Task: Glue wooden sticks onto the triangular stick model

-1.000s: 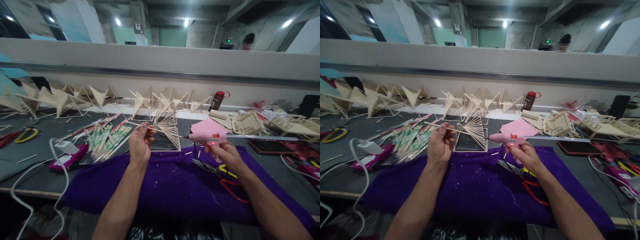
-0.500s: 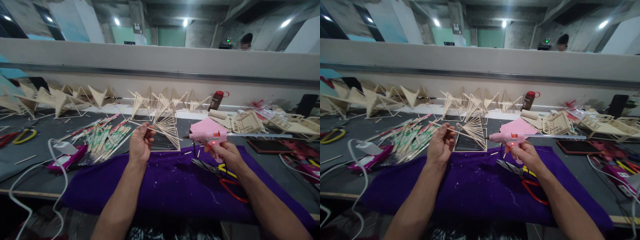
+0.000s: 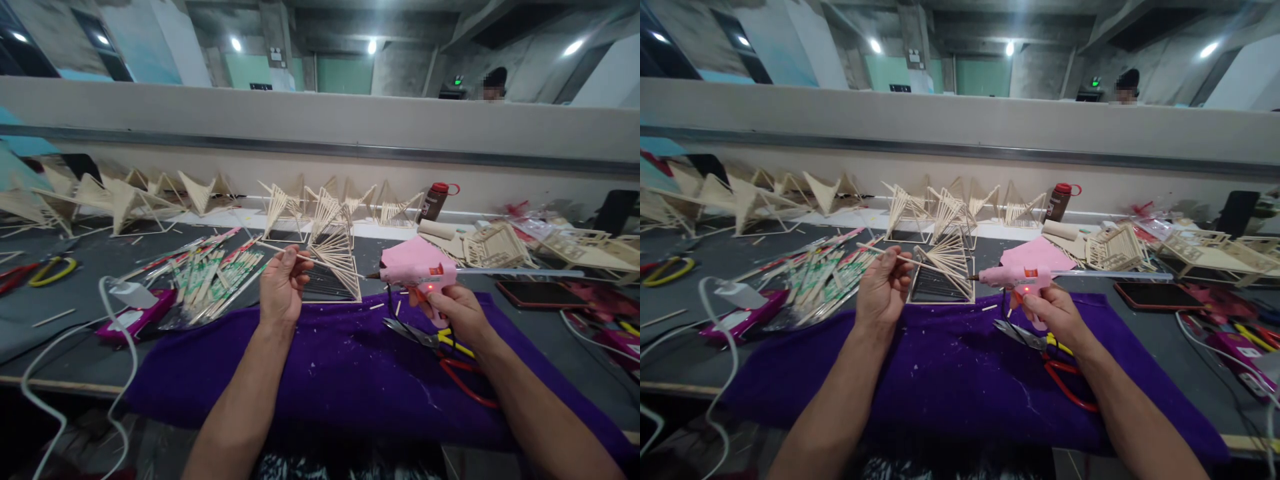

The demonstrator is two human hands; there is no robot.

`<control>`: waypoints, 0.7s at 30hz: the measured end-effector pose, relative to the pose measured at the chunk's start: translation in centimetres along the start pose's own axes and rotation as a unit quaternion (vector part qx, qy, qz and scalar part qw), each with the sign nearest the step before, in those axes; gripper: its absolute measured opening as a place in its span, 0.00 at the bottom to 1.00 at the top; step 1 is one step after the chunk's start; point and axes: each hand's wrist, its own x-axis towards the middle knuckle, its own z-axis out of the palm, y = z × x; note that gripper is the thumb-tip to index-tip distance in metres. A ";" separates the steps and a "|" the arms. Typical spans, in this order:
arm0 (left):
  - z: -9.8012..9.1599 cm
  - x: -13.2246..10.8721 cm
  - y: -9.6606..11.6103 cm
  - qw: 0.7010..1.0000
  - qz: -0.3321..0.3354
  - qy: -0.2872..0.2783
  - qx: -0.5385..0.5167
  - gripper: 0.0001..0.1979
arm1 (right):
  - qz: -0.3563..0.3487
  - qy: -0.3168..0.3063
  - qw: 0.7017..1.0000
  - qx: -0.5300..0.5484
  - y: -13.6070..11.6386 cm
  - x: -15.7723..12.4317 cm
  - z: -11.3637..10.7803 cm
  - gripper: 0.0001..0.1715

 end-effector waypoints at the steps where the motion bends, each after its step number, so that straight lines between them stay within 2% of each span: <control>1: 0.0 0.0 0.0 1.000 -0.001 0.001 0.000 0.12 | -0.002 0.000 1.000 0.000 0.0 0.0 0.0 0.14; 8: -0.1 0.1 0.0 1.000 -0.007 -0.001 -0.002 0.11 | -0.016 -0.002 1.000 -0.004 0.2 0.2 -0.2 0.13; 16: 0.0 0.0 0.1 1.000 -0.004 0.003 -0.008 0.10 | -0.008 -0.008 0.998 -0.060 0.1 0.3 -0.4 0.16; 19: 0.0 0.0 0.1 1.000 0.000 0.005 -0.011 0.10 | -0.009 0.006 0.996 -0.089 0.0 0.3 -0.8 0.16; 21: 0.0 0.0 0.1 1.000 0.000 0.006 -0.012 0.10 | -0.006 0.021 0.997 -0.070 0.0 0.2 -1.0 0.17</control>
